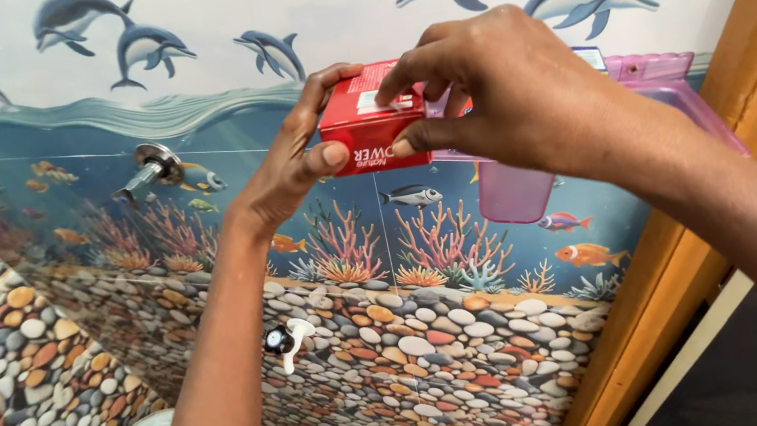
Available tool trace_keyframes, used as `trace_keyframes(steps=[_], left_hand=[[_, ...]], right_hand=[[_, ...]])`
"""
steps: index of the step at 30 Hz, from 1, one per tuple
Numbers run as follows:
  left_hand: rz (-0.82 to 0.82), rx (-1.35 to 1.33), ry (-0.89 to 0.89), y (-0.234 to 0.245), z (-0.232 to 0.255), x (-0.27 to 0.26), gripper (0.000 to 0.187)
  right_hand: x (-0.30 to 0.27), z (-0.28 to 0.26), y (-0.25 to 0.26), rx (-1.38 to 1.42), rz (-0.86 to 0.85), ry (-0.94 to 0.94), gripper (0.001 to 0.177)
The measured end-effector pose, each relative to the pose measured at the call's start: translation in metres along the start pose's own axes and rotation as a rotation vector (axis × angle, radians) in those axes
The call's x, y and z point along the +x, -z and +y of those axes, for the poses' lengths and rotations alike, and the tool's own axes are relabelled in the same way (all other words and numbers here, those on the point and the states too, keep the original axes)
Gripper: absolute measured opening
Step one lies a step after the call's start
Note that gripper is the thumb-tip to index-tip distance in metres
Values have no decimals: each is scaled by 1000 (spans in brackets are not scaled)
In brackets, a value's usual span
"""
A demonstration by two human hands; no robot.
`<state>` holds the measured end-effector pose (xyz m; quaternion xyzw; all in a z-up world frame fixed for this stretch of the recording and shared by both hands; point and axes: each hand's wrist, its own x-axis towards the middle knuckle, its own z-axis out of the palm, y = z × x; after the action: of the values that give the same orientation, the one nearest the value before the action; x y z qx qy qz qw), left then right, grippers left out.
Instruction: The person repeatedly picks up small packaged items from a cluttered table and places them into a pink wall-mounted caddy. The items include soap bars, toothpaste boxes, and sachets. The person handles the items one at a time, moving them from the table to the caddy.
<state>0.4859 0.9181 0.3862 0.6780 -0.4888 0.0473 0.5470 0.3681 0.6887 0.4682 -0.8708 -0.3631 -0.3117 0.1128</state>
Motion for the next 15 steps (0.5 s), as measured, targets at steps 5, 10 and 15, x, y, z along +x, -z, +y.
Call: trace_keyframes(steps=[5,10,15], left_hand=[[-74,29,1,12,-26,17,122],[-79,241,51,16,-50,27,122],[-137,266,50,19,-59,35,123]], right_hand=[[11,4,-6,-97,-86,-60,37],[14,8,-12,-141,-178,-189,37],[16,10,-15,-180,-202,-244,40]])
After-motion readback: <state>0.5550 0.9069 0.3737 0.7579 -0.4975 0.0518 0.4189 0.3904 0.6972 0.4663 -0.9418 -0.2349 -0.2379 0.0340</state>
